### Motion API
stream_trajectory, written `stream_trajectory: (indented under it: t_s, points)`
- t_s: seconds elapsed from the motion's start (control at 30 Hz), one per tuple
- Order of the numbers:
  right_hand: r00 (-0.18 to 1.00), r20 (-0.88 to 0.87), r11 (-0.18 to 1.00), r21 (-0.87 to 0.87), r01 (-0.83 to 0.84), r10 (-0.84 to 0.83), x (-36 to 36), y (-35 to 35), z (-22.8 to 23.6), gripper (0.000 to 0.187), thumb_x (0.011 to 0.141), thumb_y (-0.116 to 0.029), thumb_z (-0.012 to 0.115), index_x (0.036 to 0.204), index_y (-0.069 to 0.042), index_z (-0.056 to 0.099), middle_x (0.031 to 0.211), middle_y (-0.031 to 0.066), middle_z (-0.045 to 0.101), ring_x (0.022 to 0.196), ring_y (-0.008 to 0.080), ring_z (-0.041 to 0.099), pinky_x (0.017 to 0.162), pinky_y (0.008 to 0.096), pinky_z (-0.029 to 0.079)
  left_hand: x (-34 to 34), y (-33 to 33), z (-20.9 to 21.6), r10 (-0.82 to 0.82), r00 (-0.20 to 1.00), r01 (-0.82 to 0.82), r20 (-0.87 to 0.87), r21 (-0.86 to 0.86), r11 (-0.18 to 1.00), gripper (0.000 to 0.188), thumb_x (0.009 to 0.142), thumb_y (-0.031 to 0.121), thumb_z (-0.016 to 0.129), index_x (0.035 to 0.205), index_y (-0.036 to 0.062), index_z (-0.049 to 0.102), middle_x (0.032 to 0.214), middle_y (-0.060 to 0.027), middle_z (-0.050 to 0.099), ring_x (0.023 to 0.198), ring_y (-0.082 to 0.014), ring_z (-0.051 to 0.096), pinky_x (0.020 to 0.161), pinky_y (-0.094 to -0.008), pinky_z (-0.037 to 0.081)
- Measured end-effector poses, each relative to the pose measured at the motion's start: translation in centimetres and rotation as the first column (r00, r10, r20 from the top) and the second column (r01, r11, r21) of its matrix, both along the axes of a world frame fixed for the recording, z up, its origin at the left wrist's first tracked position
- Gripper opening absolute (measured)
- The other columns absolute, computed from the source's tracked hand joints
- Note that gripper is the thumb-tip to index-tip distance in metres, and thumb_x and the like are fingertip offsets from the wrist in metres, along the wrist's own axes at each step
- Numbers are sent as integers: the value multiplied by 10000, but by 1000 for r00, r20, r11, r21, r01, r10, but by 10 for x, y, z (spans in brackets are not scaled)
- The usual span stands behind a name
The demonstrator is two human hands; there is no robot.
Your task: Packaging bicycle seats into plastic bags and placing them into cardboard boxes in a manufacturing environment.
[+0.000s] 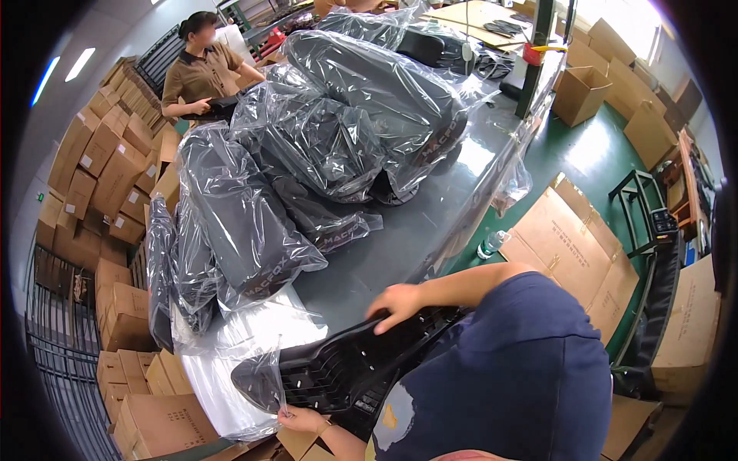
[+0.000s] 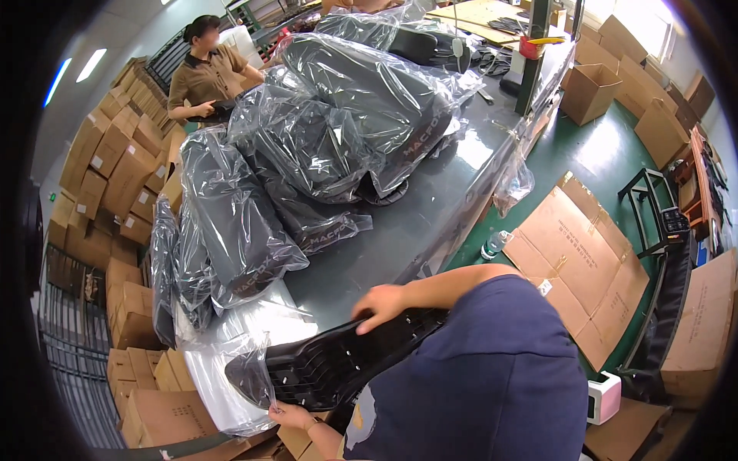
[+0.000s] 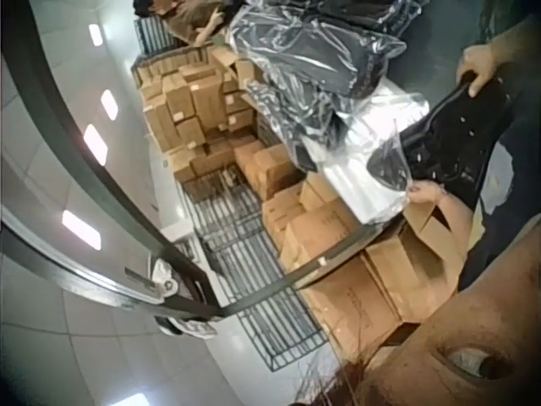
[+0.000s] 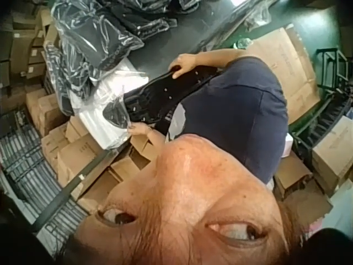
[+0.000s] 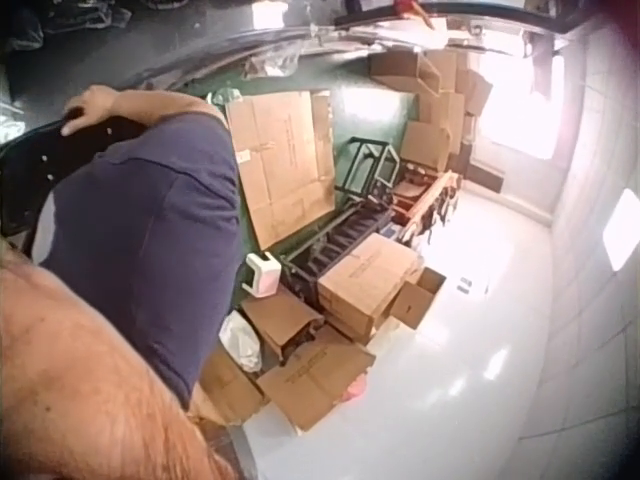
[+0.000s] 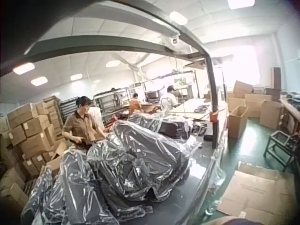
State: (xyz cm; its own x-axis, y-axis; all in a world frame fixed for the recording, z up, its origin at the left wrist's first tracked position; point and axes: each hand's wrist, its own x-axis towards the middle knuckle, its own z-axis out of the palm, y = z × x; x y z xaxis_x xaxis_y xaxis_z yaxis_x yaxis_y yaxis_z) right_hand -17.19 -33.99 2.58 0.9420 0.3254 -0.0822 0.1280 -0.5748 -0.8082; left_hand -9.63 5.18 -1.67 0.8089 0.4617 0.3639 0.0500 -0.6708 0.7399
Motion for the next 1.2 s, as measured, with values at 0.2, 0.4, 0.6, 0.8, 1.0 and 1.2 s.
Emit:
stream_trajectory:
  t_s: [0.2, 0.4, 0.6, 0.8, 1.0, 1.2]
  points:
    - [626, -758, 940, 49, 336, -184, -99, -81, -78, 699, 697, -376, 740, 1267, -78, 465, 1159, 123, 563, 1050, 270, 552, 749, 445, 529, -5, -4, 7, 39, 998, -40, -51, -12, 999, 344, 916, 254, 507, 970, -86, 508, 949, -235, 548, 871, -333, 519, 815, -390, 416]
    - [525, -847, 802, 257, 539, -82, -98, -74, -70, 520, 744, -247, 719, 1166, -9, 530, 974, 154, 619, 746, 266, 644, 555, 357, 575, -14, -8, 49, -100, 991, 102, 88, -19, 995, 321, 932, 190, 467, 1138, -52, 514, 1137, -219, 557, 1032, -315, 536, 909, -367, 408]
    - [421, -881, 657, 449, 606, 214, -84, -65, -38, 551, 782, -213, 668, 1251, -26, 448, 1109, 131, 596, 897, 285, 634, 681, 434, 552, -7, -41, 123, -326, 941, 323, -93, -42, 945, 256, 907, 215, 504, 1139, 169, 602, 934, -147, 657, 814, -242, 642, 703, -317, 482]
    - [585, -783, 565, 587, 580, 211, -97, -13, -5, 557, 727, -83, 652, 1242, -15, 451, 1114, 121, 589, 951, 247, 606, 782, 377, 514, -17, -53, 126, -216, 965, 242, -152, 187, 952, 284, 907, 314, 483, 1084, 150, 632, 904, -127, 658, 793, -292, 637, 686, -343, 491]
    - [804, -592, 579, 674, 459, 52, -101, -8, 21, 656, 705, 40, 643, 1307, -5, 384, 1188, 114, 541, 1049, 214, 542, 939, 350, 415, -14, -61, 155, -256, 958, 262, 130, -33, 964, 364, 944, 291, 445, 1152, 20, 571, 1071, -160, 628, 980, -238, 611, 824, -315, 457]
    - [677, -718, 463, 660, 592, 159, -92, 6, 74, 568, 747, 36, 583, 1286, 8, 408, 1204, 128, 534, 1078, 231, 537, 931, 362, 428, -29, -126, 219, -482, 875, 437, 44, 358, 825, 263, 909, 290, 486, 1083, 167, 640, 813, -165, 640, 705, -349, 615, 614, -389, 477]
